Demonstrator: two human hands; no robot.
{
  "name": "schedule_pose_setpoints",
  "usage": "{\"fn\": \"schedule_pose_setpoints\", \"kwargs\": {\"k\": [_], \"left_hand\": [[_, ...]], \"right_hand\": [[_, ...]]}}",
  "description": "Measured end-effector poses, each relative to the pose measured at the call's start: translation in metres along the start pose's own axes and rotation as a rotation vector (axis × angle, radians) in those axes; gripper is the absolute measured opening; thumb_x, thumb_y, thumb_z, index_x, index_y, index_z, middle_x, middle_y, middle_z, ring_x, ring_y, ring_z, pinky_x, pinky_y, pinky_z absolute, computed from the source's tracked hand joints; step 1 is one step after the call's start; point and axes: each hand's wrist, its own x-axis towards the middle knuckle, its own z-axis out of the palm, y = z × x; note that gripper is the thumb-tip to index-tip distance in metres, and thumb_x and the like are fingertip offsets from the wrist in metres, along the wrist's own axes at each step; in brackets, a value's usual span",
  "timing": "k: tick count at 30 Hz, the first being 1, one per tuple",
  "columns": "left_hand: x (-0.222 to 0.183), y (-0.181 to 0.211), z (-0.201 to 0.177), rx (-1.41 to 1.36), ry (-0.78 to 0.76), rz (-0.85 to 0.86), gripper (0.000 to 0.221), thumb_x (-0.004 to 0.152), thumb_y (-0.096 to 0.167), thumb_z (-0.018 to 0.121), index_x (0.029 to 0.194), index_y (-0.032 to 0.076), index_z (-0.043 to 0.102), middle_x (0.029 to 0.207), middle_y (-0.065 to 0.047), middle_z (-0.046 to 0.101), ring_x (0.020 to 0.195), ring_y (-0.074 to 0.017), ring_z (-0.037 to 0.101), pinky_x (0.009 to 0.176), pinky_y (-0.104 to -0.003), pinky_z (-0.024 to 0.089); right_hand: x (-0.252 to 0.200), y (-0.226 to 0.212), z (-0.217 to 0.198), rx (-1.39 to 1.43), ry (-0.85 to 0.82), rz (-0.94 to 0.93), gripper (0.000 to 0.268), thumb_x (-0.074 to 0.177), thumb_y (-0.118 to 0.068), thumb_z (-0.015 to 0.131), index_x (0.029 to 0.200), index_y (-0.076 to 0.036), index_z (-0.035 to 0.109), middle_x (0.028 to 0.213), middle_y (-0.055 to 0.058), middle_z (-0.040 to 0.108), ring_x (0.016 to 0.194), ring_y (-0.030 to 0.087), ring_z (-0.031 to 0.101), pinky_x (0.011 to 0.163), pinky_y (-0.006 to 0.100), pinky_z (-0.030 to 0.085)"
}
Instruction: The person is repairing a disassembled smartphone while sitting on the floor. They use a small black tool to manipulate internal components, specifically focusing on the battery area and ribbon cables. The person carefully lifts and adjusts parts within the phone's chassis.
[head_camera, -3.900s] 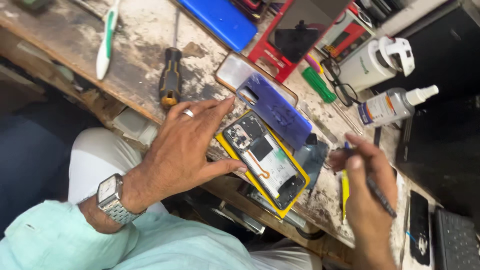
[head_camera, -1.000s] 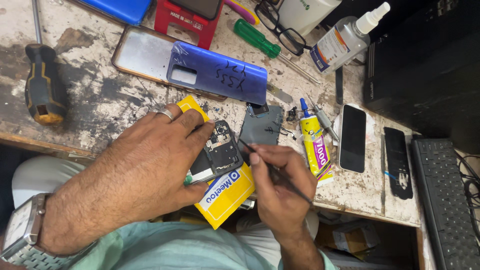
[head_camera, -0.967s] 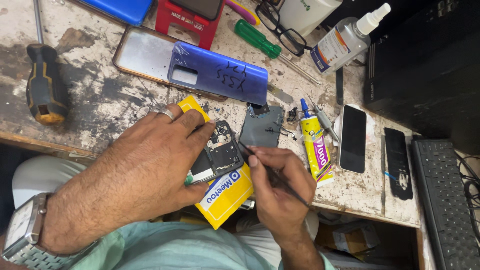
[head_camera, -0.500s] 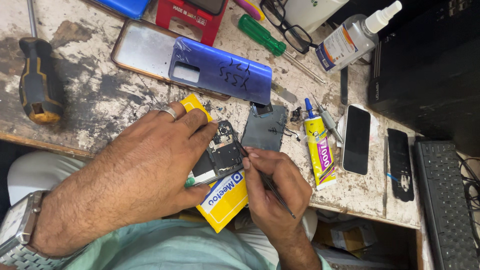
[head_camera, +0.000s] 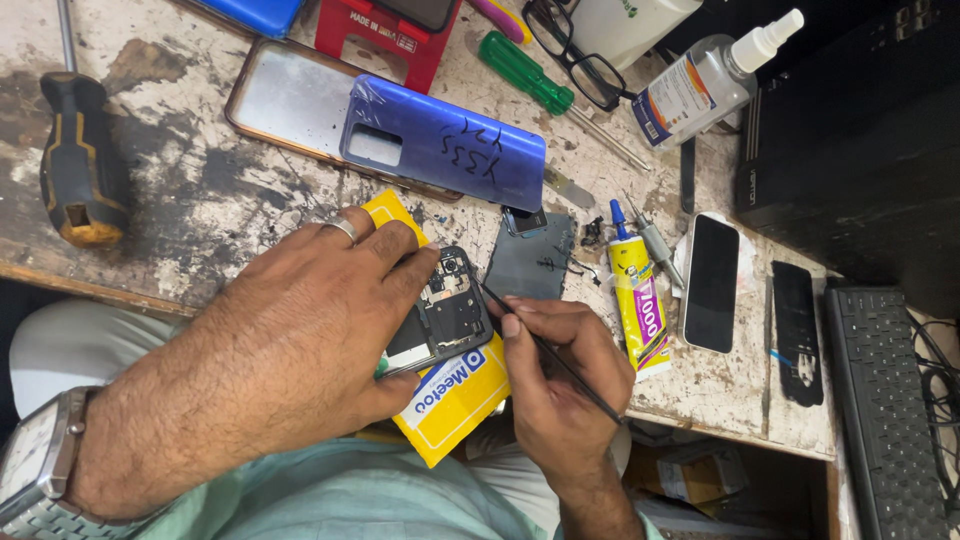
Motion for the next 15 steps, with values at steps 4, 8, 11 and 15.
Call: {"fn": "schedule_pose_setpoints", "kwargs": {"k": [4, 8, 11, 15], "left_hand": [[0.000, -0.001, 0.000, 0.005, 0.030, 0.022, 0.093, 0.064, 0.048, 0.082, 0.136, -0.006, 0.057, 0.125, -0.022, 0.061, 0.118, -0.0365, 0.059, 0.096, -0.048, 0.048], [0.001, -0.003, -0.002, -0.023, 0.009, 0.021, 0.093, 0.066, 0.051, 0.082, 0.134, -0.007, 0.058, 0.124, -0.022, 0.061, 0.117, -0.0369, 0.059, 0.095, -0.048, 0.049], [0.003, -0.003, -0.005, -0.026, -0.003, 0.033, 0.091, 0.066, 0.051, 0.082, 0.131, -0.008, 0.058, 0.123, -0.022, 0.062, 0.117, -0.0365, 0.059, 0.096, -0.048, 0.049], [0.002, -0.002, -0.005, -0.016, -0.009, 0.039, 0.092, 0.066, 0.053, 0.082, 0.130, -0.009, 0.058, 0.122, -0.022, 0.061, 0.115, -0.0371, 0.059, 0.094, -0.049, 0.049]], "right_hand": [[0.003, -0.004, 0.003, -0.120, 0.001, -0.037, 0.009, 0.094, 0.007, 0.071, 0.100, 0.005, 0.064, 0.106, 0.018, 0.075, 0.097, 0.019, 0.077, 0.087, 0.030, 0.064], [0.009, -0.007, 0.006, -0.276, 0.002, -0.083, 0.011, 0.092, 0.005, 0.075, 0.095, 0.003, 0.064, 0.102, 0.016, 0.076, 0.095, 0.019, 0.078, 0.082, 0.030, 0.062], [0.013, -0.010, 0.008, -0.272, -0.004, -0.102, 0.010, 0.092, 0.005, 0.074, 0.096, 0.003, 0.065, 0.102, 0.016, 0.076, 0.096, 0.021, 0.078, 0.083, 0.030, 0.062], [0.016, -0.010, 0.012, -0.268, -0.011, -0.126, 0.009, 0.093, 0.005, 0.074, 0.097, 0.003, 0.066, 0.102, 0.016, 0.076, 0.096, 0.021, 0.078, 0.084, 0.030, 0.063]]}}
